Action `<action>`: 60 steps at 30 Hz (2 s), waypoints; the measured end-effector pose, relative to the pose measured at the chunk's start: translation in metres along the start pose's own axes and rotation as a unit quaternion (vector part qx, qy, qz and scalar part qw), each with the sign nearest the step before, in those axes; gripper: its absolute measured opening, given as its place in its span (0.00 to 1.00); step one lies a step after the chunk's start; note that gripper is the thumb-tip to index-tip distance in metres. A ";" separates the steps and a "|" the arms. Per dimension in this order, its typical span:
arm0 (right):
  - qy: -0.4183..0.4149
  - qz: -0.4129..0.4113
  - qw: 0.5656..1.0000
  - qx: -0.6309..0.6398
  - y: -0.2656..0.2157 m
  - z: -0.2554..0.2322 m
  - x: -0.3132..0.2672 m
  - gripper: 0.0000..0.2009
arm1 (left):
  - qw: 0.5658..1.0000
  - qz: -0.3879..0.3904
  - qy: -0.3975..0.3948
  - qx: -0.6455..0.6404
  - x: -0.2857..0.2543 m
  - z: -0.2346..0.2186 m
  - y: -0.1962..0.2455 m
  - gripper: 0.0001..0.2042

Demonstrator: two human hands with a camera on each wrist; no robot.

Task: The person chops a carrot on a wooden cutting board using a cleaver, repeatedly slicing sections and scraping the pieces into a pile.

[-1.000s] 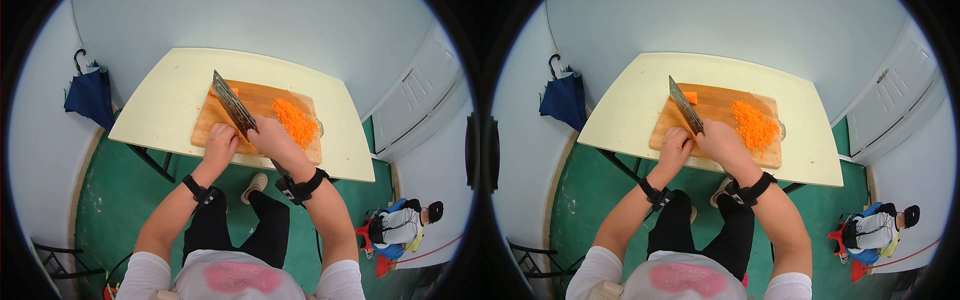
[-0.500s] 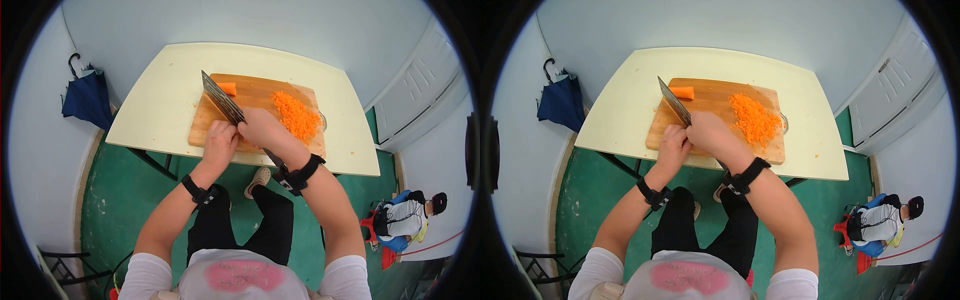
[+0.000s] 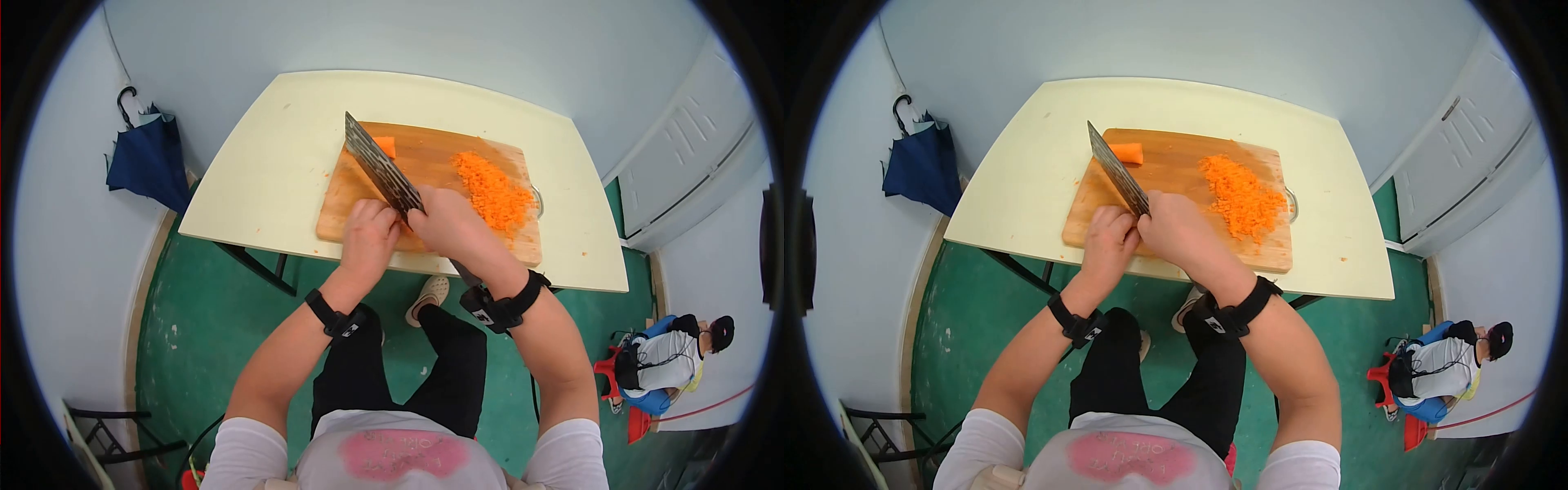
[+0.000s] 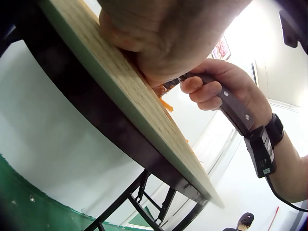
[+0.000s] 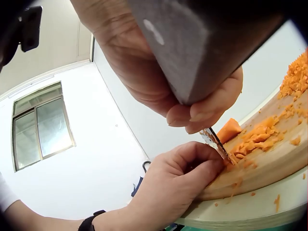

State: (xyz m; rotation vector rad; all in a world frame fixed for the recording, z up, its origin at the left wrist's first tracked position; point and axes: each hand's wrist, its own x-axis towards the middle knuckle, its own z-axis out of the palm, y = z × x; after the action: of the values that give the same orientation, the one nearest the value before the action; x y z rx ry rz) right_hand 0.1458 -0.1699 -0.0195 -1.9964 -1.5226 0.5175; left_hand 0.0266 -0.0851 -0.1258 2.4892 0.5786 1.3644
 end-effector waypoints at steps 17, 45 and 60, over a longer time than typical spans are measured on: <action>-0.018 -0.003 0.999 -0.035 -0.002 0.002 0.006 0.10 | 1.000 -0.006 0.000 0.000 0.001 0.000 0.000 0.06; 0.018 0.037 0.806 0.591 0.055 -0.025 -0.015 0.05 | 0.701 -0.394 -0.065 -0.590 0.038 -0.014 0.029 0.19; 0.036 0.101 0.786 0.609 0.076 -0.011 -0.006 0.05 | 0.495 -0.554 -0.103 -0.661 0.067 -0.005 0.019 0.18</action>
State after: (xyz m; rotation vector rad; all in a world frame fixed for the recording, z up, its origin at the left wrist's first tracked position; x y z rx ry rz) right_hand 0.2077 -0.1923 -0.0603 -1.0722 -0.5491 1.1247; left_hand 0.0594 -0.0719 -0.0659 0.5779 0.5143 0.4286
